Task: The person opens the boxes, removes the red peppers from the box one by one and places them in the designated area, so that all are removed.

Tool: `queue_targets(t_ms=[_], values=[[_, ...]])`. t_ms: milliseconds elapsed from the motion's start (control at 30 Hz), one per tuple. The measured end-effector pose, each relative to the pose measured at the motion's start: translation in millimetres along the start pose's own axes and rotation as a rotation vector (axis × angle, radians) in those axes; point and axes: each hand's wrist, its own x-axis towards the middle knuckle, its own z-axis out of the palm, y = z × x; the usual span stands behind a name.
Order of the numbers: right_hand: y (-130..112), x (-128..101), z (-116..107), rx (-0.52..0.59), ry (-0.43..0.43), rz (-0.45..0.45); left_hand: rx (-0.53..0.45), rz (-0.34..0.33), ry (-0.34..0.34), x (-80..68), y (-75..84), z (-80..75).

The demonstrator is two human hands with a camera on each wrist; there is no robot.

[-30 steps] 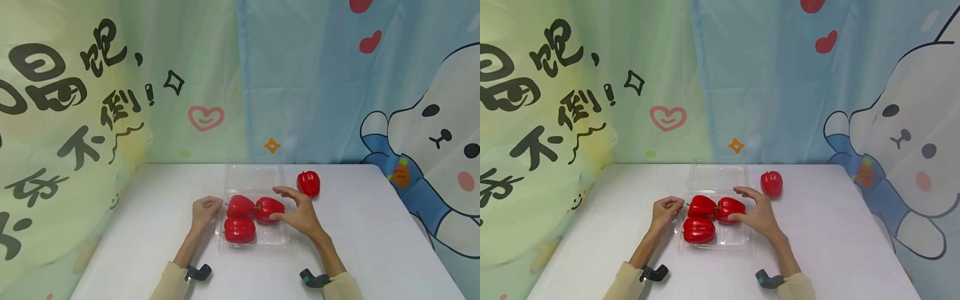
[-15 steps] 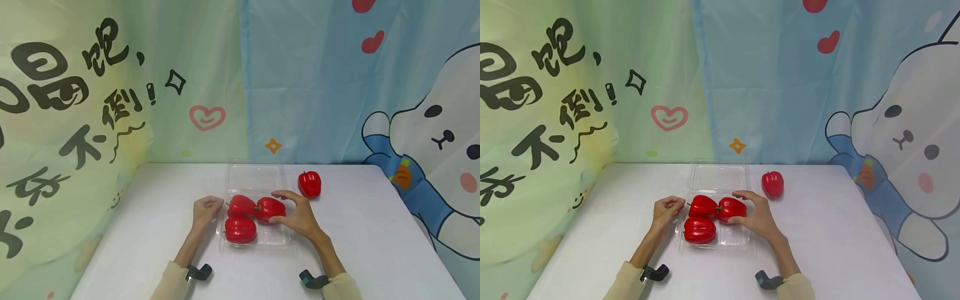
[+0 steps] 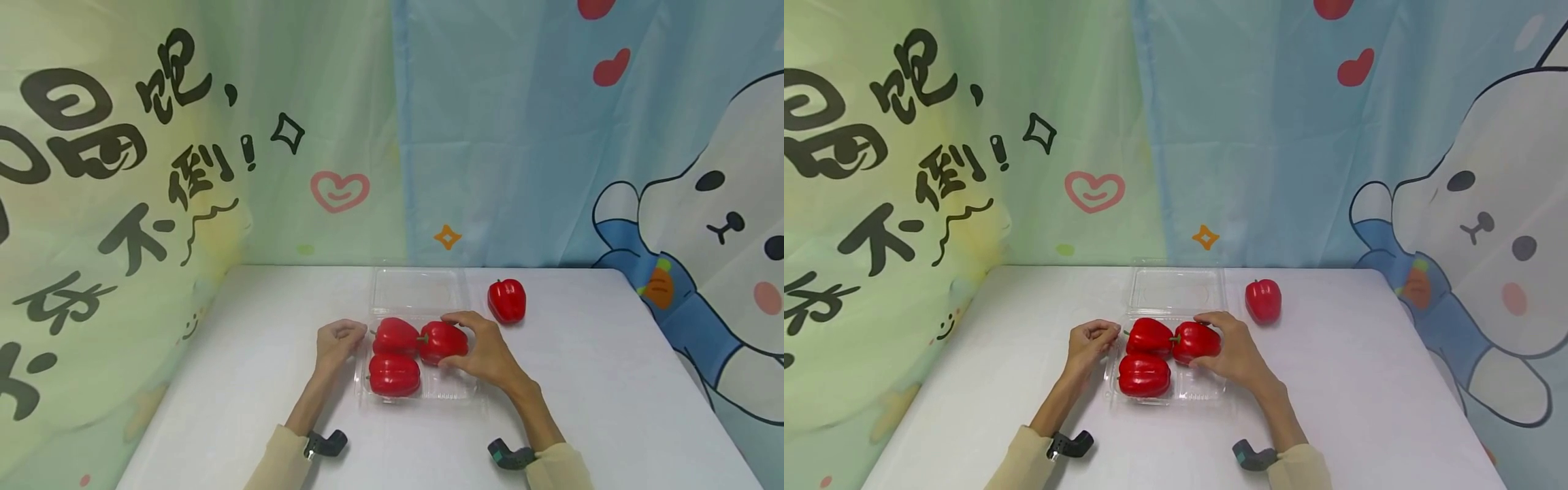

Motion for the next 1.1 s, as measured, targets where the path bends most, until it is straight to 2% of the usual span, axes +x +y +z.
queue_targets(t_ms=[600, 1100], values=[[0.1, -0.7, 5.0, 0.001, -0.014, 0.057, -0.011, 0.012, 0.003, 0.7, 0.4, 0.4], [2.2, 1.7, 6.7, -0.033, 0.026, -0.042, 0.006, 0.019, -0.001, 0.2, 1.7, 0.3]])
